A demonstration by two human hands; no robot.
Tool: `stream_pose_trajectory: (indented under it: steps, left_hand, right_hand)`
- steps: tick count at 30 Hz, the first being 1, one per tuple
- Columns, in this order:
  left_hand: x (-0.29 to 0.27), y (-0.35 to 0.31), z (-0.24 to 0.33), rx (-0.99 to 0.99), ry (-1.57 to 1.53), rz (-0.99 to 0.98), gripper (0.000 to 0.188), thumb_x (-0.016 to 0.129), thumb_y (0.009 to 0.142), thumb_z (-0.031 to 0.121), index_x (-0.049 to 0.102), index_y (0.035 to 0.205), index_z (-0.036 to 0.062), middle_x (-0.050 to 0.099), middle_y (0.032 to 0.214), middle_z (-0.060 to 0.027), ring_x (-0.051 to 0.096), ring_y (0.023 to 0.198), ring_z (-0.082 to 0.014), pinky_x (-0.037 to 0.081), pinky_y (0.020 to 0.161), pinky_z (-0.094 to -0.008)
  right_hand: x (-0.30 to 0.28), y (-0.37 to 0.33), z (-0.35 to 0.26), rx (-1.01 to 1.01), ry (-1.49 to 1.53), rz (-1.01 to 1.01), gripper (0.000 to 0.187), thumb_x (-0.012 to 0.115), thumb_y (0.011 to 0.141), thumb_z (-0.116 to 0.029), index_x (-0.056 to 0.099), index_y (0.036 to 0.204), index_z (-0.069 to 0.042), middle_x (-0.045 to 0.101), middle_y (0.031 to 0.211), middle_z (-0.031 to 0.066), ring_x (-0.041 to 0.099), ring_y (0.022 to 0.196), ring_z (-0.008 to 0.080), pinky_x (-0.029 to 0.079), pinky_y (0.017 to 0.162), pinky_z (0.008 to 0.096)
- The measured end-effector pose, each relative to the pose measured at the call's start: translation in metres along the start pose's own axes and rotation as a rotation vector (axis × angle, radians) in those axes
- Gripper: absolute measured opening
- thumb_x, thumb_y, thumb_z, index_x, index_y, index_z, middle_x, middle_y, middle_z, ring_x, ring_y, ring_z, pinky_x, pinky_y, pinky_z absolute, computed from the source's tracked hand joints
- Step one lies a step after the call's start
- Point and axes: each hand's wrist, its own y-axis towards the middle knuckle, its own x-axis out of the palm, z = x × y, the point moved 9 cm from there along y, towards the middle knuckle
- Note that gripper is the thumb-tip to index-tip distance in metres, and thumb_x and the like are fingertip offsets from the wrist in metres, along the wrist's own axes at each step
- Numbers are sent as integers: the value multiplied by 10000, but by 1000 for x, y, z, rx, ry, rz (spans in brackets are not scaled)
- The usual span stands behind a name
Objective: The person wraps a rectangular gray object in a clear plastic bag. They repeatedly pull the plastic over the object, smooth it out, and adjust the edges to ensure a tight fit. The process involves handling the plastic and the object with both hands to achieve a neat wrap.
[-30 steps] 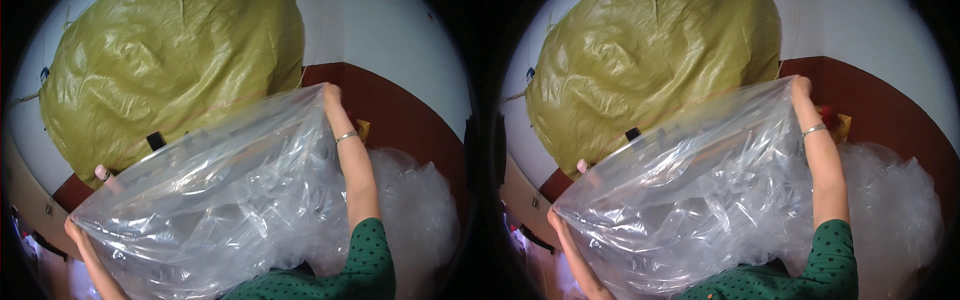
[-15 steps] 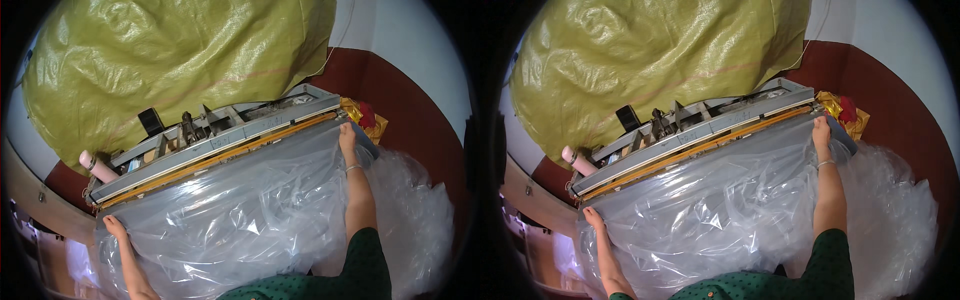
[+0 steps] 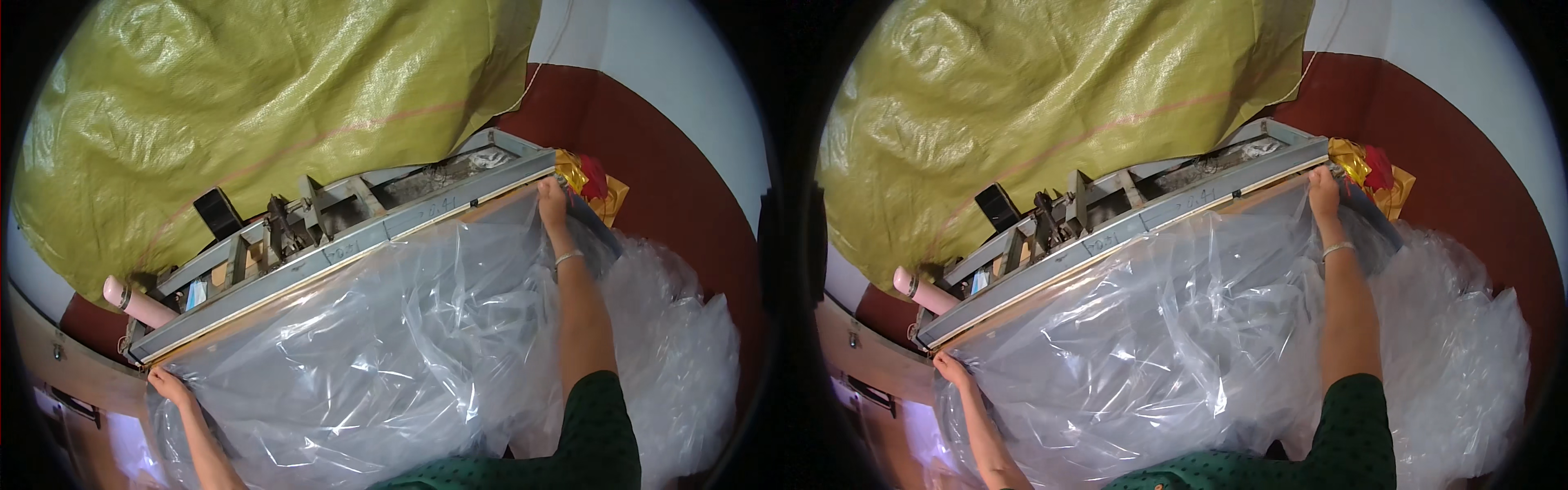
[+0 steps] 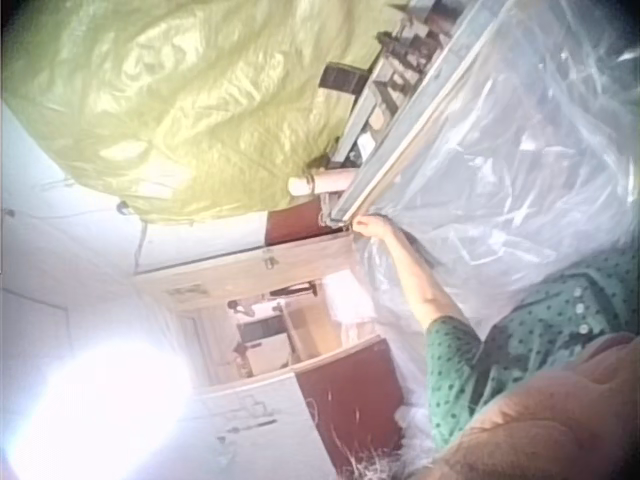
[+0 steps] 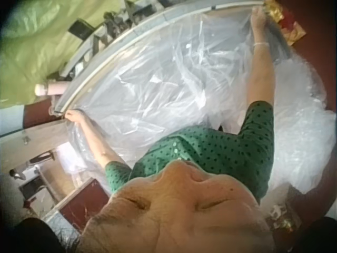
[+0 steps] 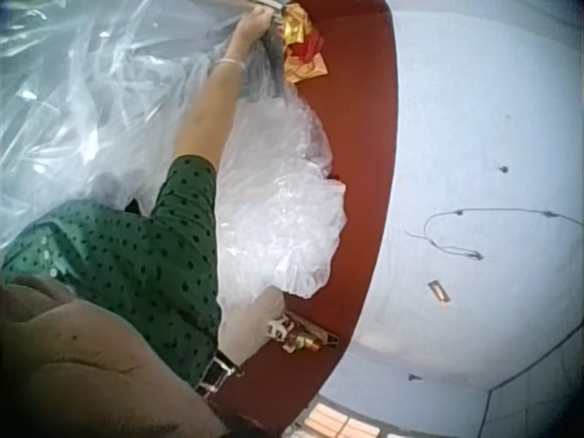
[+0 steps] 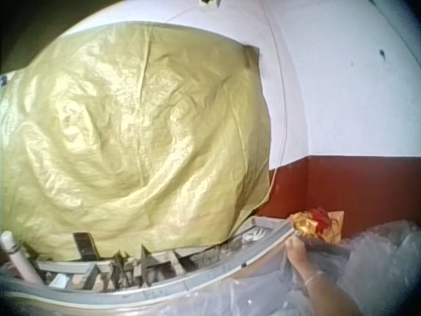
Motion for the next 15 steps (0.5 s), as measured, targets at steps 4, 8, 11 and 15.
stream_pose_trajectory:
  steps: [4, 8, 11, 15]
  left_hand:
    - [-49, -16, 53, -149, -473, -70, 190, 439, 921, 230, 483, 890, 48, 457, 794, 0, 417, 678, -111, 364, 629, -237]
    - [-176, -65, 106, -66, -282, 124, 193, 419, 931, 235, 458, 894, 50, 435, 773, -5, 408, 670, -119, 360, 615, -245]
    - [-248, -125, 6, -309, -247, 27, 189, 418, 922, 204, 449, 939, 18, 442, 875, -43, 428, 793, -173, 383, 723, -290]
    - [-275, -227, -99, -191, 334, -249, 169, 417, 906, 172, 443, 946, 10, 435, 862, -57, 417, 791, -185, 381, 742, -300]
  right_hand:
    - [-41, 26, -38, 68, 420, -49, 167, 494, 899, -218, 510, 824, -70, 462, 669, -38, 420, 575, 44, 373, 517, 204]
    - [-139, -4, -85, 105, 522, 96, 132, 457, 922, -165, 536, 929, -60, 488, 798, -24, 452, 743, 64, 380, 672, 210]
    - [-182, -102, -20, 225, 491, 75, 162, 425, 932, -179, 516, 892, -52, 436, 796, -17, 403, 754, 68, 357, 690, 222]
    - [-185, -295, 110, 118, -311, -258, 122, 470, 866, -111, 522, 821, -10, 550, 732, 142, 537, 668, 259, 418, 606, 359]
